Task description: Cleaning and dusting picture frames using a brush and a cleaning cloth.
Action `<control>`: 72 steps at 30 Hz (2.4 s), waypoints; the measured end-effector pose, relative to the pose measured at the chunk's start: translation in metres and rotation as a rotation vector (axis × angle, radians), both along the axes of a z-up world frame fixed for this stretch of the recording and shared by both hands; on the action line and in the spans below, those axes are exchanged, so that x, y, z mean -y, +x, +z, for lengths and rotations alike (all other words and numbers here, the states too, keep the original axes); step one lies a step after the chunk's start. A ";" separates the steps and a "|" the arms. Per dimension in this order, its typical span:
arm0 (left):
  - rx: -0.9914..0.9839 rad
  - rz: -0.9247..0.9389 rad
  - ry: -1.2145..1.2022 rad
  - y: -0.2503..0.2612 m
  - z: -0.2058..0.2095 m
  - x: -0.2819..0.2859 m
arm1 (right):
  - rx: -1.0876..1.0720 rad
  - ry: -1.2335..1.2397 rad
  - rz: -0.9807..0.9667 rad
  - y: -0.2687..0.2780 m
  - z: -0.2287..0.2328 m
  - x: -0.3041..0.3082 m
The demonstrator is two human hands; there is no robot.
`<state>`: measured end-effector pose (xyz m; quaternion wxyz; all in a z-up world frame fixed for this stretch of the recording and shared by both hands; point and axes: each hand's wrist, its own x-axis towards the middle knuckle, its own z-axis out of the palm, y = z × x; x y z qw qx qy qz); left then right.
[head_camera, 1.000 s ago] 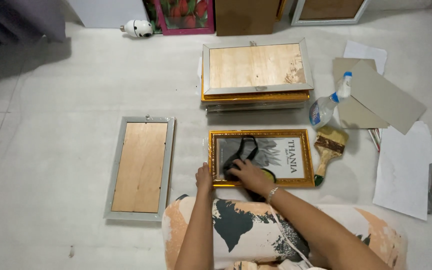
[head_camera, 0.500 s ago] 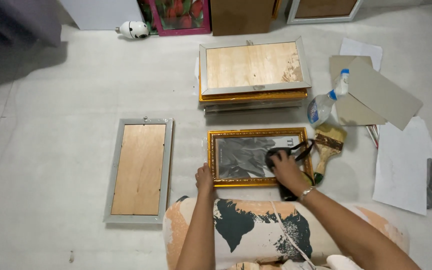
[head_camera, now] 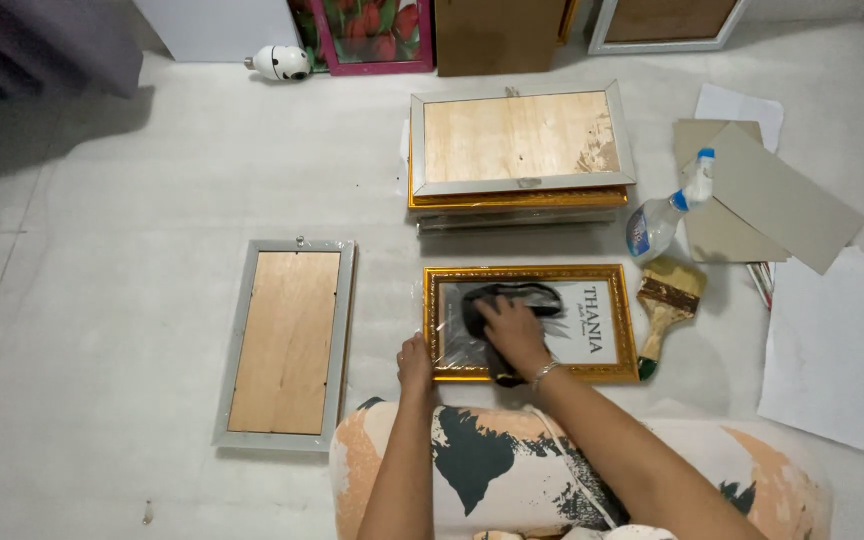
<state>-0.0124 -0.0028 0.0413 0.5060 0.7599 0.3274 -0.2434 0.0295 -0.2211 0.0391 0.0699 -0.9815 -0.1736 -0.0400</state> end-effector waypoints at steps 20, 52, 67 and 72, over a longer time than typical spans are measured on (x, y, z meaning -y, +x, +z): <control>0.020 -0.007 0.063 -0.002 0.026 0.008 | 0.101 0.022 -0.257 -0.027 0.000 -0.006; 0.025 -0.017 0.133 0.008 -0.037 0.002 | -0.050 0.166 -0.332 0.034 -0.008 -0.088; 0.024 -0.008 0.103 0.004 -0.009 0.006 | -0.216 -0.153 -0.289 -0.010 0.012 0.149; 0.056 -0.009 0.113 0.003 -0.013 0.005 | 0.027 0.011 -0.468 -0.005 -0.028 0.142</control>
